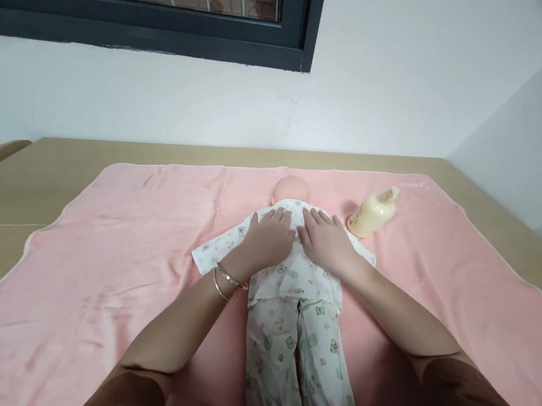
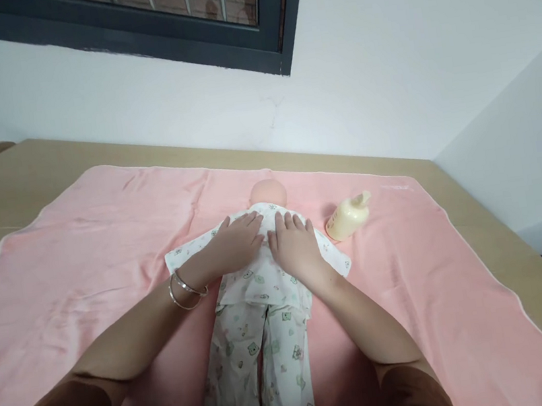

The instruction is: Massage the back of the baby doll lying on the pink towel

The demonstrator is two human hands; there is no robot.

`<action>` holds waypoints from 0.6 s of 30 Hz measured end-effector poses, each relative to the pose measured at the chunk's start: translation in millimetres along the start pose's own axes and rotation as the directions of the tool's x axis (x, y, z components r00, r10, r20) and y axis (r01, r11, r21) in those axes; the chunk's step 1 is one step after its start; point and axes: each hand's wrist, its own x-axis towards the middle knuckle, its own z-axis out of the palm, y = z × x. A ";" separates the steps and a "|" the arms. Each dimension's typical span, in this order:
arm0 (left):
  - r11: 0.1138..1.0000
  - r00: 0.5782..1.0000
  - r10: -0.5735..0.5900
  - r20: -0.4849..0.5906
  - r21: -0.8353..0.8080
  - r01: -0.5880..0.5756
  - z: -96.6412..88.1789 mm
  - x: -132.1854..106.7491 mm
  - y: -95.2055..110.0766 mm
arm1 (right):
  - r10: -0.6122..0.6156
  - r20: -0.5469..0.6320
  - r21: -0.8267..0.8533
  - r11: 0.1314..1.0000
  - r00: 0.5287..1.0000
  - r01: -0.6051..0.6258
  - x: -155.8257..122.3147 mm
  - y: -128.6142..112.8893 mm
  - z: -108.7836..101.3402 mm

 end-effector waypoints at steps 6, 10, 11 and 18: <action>0.991 0.988 0.132 0.081 -0.005 -0.132 -19.5 -20.5 10.7 | -0.120 0.019 -0.081 0.989 0.993 0.121 -30.4 -16.4 -10.4; 0.999 0.999 0.037 0.012 -0.028 -0.036 -7.2 -7.8 4.3 | -0.063 -0.019 0.000 0.998 0.998 0.063 -10.6 -1.4 -12.8; 0.999 1.000 -0.006 -0.008 -0.039 0.006 -3.4 -2.8 1.7 | -0.036 -0.016 0.023 0.999 0.999 0.037 -3.1 3.4 -11.8; 0.993 0.994 -0.104 -0.020 -0.052 0.103 5.9 17.2 -13.3 | 0.029 0.014 0.071 0.997 0.999 -0.030 18.8 13.1 3.1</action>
